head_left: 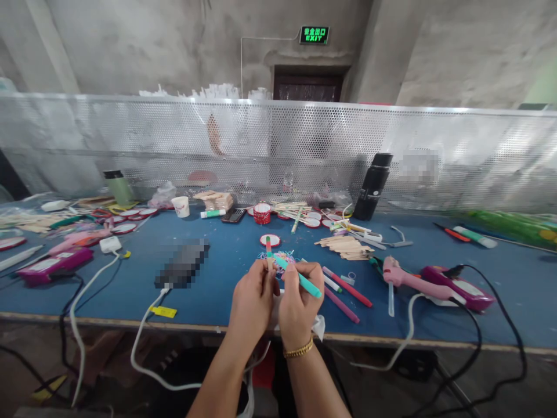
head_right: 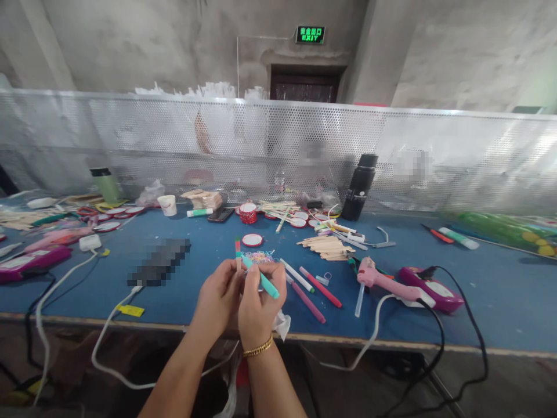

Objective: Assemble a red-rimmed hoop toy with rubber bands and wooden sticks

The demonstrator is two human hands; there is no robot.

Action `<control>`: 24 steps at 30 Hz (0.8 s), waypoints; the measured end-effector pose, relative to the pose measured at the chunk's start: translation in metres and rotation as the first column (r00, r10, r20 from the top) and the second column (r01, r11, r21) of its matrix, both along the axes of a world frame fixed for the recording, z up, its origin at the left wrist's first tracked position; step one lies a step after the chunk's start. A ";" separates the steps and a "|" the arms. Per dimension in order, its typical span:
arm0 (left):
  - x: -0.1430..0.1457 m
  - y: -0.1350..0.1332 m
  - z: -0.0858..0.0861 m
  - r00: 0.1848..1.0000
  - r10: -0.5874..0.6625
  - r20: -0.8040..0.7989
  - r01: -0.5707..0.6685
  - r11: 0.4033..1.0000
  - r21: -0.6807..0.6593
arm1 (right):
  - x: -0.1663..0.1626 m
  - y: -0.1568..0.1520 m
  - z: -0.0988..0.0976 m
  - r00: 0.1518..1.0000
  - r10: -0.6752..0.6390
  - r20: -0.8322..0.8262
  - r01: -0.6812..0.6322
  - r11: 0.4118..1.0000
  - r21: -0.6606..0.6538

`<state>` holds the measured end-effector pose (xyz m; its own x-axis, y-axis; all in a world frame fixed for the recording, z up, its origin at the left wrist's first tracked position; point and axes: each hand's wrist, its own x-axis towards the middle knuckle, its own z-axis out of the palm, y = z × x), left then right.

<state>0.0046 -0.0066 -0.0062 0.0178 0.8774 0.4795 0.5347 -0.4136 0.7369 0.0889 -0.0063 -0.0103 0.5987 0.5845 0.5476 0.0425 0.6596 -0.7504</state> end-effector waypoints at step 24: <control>0.002 -0.001 0.000 0.999 0.036 -0.029 -0.035 0.999 0.018 | -0.001 -0.001 -0.002 0.999 0.009 0.033 -0.010 1.000 0.014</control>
